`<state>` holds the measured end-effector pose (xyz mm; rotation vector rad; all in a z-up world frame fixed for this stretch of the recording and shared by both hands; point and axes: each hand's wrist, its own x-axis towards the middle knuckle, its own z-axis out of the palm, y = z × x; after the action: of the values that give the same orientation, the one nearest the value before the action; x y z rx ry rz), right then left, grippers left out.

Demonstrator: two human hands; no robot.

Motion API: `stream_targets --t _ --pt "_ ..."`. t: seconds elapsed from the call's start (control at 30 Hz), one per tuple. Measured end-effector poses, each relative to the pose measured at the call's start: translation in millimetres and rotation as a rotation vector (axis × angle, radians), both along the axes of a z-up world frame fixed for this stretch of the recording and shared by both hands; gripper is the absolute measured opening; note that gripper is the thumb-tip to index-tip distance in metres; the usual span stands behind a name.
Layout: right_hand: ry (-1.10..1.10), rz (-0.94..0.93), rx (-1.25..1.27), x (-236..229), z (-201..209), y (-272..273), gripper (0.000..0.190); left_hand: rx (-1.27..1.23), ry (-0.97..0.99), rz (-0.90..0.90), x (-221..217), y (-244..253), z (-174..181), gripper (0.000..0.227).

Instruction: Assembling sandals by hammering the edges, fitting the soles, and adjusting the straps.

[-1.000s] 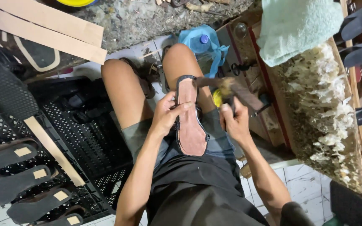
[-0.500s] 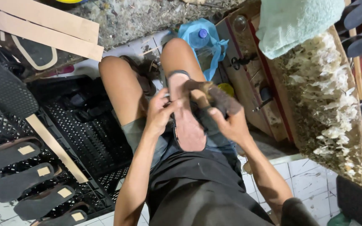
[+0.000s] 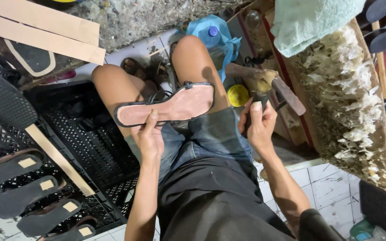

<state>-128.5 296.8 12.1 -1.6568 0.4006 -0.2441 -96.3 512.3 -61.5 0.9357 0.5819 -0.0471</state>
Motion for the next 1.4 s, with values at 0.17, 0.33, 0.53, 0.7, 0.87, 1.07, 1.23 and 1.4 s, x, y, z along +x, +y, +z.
stream_targets --t 0.17,0.33,0.53,0.7,0.87,1.07,1.23,1.4 --pt "0.1 0.155 -0.159 2 -11 -4 0.031 0.007 0.041 0.078 -8 -8 -8 0.025" --pt "0.106 -0.236 0.165 -1 -7 6 0.035 0.011 0.097 0.138 -22 -3 -30 0.025" --pt "0.141 0.064 -0.027 -10 -9 -7 0.038 -0.006 0.148 0.195 -27 -7 -36 0.027" --pt "0.103 -0.053 0.046 -21 -28 6 0.035 0.012 0.148 0.233 -32 -13 -39 0.027" --pt "0.109 -0.018 0.086 -38 -28 7 0.033 -0.032 0.206 0.269 -30 -19 -28 0.025" --pt "0.096 0.03 0.073 -46 -36 14 0.038 -0.017 0.229 0.264 -23 -20 -14 0.024" --pt "0.037 0.098 -0.017 -54 -45 25 0.035 0.001 0.274 0.295 -26 -27 -6 0.029" --pt "-0.089 0.03 -0.045 -74 -47 26 0.029 -0.031 0.362 0.351 -13 -31 25 0.037"
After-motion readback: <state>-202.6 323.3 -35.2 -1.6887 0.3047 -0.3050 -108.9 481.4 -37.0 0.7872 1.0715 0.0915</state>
